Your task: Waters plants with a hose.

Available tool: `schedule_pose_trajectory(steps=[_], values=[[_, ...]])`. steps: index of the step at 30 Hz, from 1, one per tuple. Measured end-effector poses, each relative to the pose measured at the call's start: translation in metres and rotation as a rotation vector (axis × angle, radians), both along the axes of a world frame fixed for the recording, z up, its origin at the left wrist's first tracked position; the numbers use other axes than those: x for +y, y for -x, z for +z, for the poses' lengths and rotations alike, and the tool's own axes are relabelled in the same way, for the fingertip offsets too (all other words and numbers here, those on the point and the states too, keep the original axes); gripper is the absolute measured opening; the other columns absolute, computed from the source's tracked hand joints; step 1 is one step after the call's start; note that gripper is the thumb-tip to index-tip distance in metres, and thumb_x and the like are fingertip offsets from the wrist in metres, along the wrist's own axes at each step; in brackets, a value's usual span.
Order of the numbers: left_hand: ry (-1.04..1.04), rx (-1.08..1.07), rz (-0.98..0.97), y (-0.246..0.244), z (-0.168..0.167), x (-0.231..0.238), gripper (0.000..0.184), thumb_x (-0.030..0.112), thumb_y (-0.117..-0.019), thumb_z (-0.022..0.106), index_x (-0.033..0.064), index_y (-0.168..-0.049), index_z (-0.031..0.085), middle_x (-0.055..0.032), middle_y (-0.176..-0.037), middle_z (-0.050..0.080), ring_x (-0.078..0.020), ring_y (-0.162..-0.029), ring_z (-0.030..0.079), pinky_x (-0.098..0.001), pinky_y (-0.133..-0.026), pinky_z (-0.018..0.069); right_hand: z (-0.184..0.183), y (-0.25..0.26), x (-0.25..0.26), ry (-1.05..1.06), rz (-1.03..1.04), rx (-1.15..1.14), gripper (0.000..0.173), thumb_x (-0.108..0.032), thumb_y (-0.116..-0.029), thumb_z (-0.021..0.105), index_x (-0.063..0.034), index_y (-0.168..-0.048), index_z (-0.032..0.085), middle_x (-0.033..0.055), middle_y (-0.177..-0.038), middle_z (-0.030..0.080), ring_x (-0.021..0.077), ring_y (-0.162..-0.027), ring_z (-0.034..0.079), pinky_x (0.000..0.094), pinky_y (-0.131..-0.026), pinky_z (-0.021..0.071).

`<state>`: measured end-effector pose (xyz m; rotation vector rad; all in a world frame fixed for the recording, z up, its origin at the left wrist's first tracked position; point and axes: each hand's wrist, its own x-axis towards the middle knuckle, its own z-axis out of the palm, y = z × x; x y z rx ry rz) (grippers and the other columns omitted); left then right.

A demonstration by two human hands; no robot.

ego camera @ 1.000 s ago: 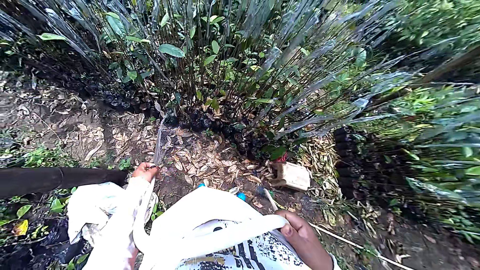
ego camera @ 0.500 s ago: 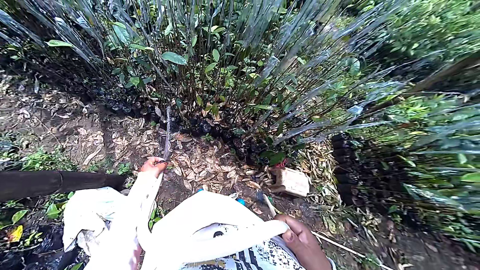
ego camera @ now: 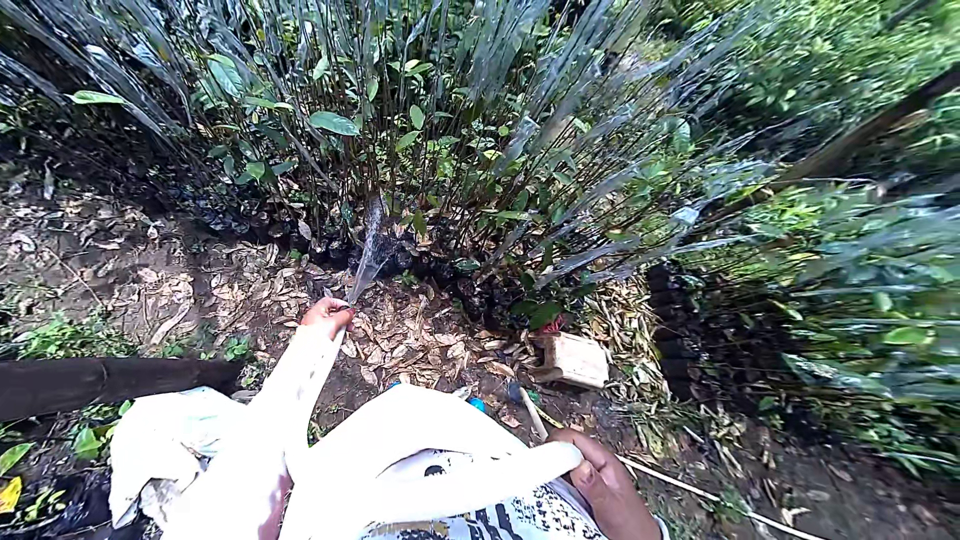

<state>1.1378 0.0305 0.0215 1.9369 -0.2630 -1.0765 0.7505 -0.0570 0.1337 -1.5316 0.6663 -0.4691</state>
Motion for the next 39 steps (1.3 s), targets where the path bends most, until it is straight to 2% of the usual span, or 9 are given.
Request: schedule_pose_trajectory(steps=[6, 9, 11, 20, 24, 31, 36, 39], values=[[0.025, 0.013, -0.057, 0.005, 0.01, -0.029, 0.028, 0.009, -0.1014, 0.061, -0.0027, -0.126, 0.055, -0.0055, -0.078, 0.064, -0.0076, -0.058, 0.057, -0.0229, -0.056, 0.049, -0.001, 0.008, 0.002, -0.006, -0.058, -0.02, 0.036, -0.064, -0.094, 0.056, -0.032, -0.102, 0.071, -0.0214, -0.083, 0.07, -0.0108, -0.073, 0.062, 0.0112, -0.067, 0.0525], [0.025, -0.021, -0.06, 0.005, 0.01, -0.045, 0.031, 0.011, -0.101, 0.062, -0.0015, -0.128, 0.054, -0.0067, -0.08, 0.065, -0.0088, -0.058, 0.058, -0.0247, -0.057, 0.0499, -0.003, 0.013, 0.0, -0.004, -0.098, -0.049, 0.033, -0.063, -0.0939, 0.056, -0.0341, -0.101, 0.071, -0.0223, -0.084, 0.069, -0.0112, -0.074, 0.061, 0.0104, -0.067, 0.051], [0.011, -0.053, -0.08, 0.006, 0.013, -0.056, 0.033, 0.013, -0.1009, 0.063, -0.0002, -0.131, 0.055, -0.0096, -0.086, 0.066, -0.0115, -0.063, 0.059, -0.0289, -0.062, 0.0509, -0.002, 0.016, -0.001, 0.017, -0.128, -0.051, 0.033, -0.064, -0.0933, 0.057, -0.0349, -0.101, 0.071, -0.0226, -0.084, 0.069, -0.0109, -0.075, 0.062, 0.0107, -0.068, 0.0509], [0.009, -0.106, -0.172, 0.001, 0.009, -0.095, 0.035, 0.018, -0.1013, 0.065, 0.0022, -0.131, 0.057, -0.0116, -0.086, 0.067, -0.0137, -0.061, 0.058, -0.0316, -0.06, 0.0506, -0.002, 0.025, 0.007, 0.055, -0.199, -0.044, 0.031, -0.063, -0.0938, 0.057, -0.0367, -0.101, 0.072, -0.0241, -0.086, 0.07, -0.0122, -0.077, 0.062, 0.0098, -0.071, 0.0513], [0.014, -0.112, -0.217, 0.0, 0.008, -0.101, 0.034, 0.018, -0.1015, 0.065, 0.0007, -0.13, 0.056, -0.0107, -0.083, 0.066, -0.0125, -0.058, 0.056, -0.0306, -0.058, 0.0499, 0.0, 0.027, 0.01, 0.031, -0.211, -0.035, 0.031, -0.063, -0.0937, 0.056, -0.0364, -0.099, 0.071, -0.0244, -0.085, 0.069, -0.0127, -0.076, 0.062, 0.0096, -0.07, 0.0507], [-0.024, -0.121, -0.213, -0.004, 0.008, -0.101, 0.034, 0.017, -0.1017, 0.064, -0.0001, -0.129, 0.056, -0.014, -0.091, 0.067, -0.0158, -0.065, 0.059, -0.0339, -0.064, 0.0525, -0.002, 0.026, 0.01, 0.035, -0.228, -0.026, 0.03, -0.062, -0.0941, 0.057, -0.0361, -0.098, 0.071, -0.0247, -0.085, 0.069, -0.0124, -0.076, 0.061, 0.0094, -0.07, 0.0512], [-0.076, -0.128, -0.225, 0.001, 0.012, -0.094, 0.034, 0.016, -0.1016, 0.064, -0.0002, -0.13, 0.057, -0.0123, -0.088, 0.068, -0.0142, -0.065, 0.059, -0.0326, -0.065, 0.0516, -0.005, 0.025, 0.007, 0.038, -0.228, -0.004, 0.033, -0.065, -0.0936, 0.055, -0.0359, -0.095, 0.07, -0.0244, -0.081, 0.067, -0.0119, -0.073, 0.06, 0.0102, -0.068, 0.0505], [-0.102, -0.086, -0.241, 0.007, 0.011, -0.093, 0.031, 0.017, -0.1018, 0.064, 0.0015, -0.128, 0.057, -0.0094, -0.084, 0.067, -0.0115, -0.061, 0.058, -0.0291, -0.061, 0.0508, -0.007, 0.023, 0.006, 0.028, -0.229, -0.008, 0.034, -0.066, -0.0934, 0.055, -0.0351, -0.094, 0.07, -0.0238, -0.08, 0.067, -0.0116, -0.071, 0.06, 0.0102, -0.066, 0.0498]])
